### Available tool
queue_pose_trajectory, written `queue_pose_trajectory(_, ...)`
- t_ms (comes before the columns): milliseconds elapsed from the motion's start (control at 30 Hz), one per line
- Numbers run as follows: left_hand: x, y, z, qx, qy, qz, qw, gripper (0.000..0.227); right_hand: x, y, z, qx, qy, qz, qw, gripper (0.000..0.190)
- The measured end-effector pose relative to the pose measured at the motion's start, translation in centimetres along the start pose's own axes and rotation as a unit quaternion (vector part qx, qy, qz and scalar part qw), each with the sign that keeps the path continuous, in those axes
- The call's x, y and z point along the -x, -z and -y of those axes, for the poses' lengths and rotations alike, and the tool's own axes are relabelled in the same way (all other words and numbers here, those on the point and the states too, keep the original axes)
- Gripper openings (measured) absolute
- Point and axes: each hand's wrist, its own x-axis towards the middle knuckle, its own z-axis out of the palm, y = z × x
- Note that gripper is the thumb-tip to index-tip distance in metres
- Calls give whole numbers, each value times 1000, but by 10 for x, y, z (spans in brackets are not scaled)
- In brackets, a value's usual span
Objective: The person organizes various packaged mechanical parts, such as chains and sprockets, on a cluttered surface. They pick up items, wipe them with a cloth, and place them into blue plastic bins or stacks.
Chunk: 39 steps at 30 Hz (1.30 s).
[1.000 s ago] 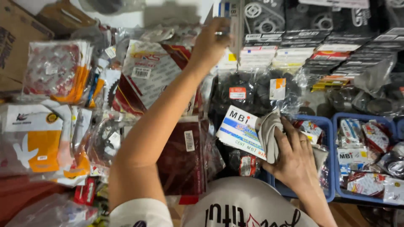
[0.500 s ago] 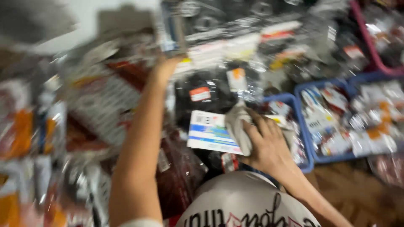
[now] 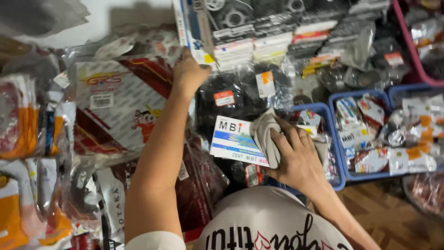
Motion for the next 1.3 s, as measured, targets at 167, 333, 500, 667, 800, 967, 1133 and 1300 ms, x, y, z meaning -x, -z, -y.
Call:
queue_pose_trajectory(167, 24, 25, -26, 26, 8, -24, 999, 72, 3, -8, -8, 15, 15, 8, 1000, 103)
queue_pose_trajectory(333, 18, 7, -18, 2, -71, -144, 987, 75, 1, -7, -6, -7, 21, 31, 999, 102)
queue_pose_trajectory(500, 11, 11, -24, 143, -76, -269, 949, 73, 0, -7, -7, -21, 20, 25, 999, 104)
queue_pose_trajectory(667, 2, 8, -45, 287, -53, -151, 944, 51, 2, -10, -9, -15, 17, 20, 1000, 107)
queue_pose_trajectory(800, -3, -22, -45, -22, -243, -218, 945, 20, 7, -14, -13, -7, 1, 34, 999, 109)
queue_pose_trajectory(967, 17, 21, -57, 244, -55, -101, 963, 58, 10, -19, -15, 3, 7, 23, 1000, 110)
queue_pose_trajectory(1133, 3, 16, -38, 175, -36, -125, 976, 71, 11, -19, -14, -2, 0, 27, 1000, 115)
queue_pose_trajectory(1300, -15, -11, -25, 391, 103, -191, 894, 47, 9, -22, -17, 5, 15, 13, 1000, 109)
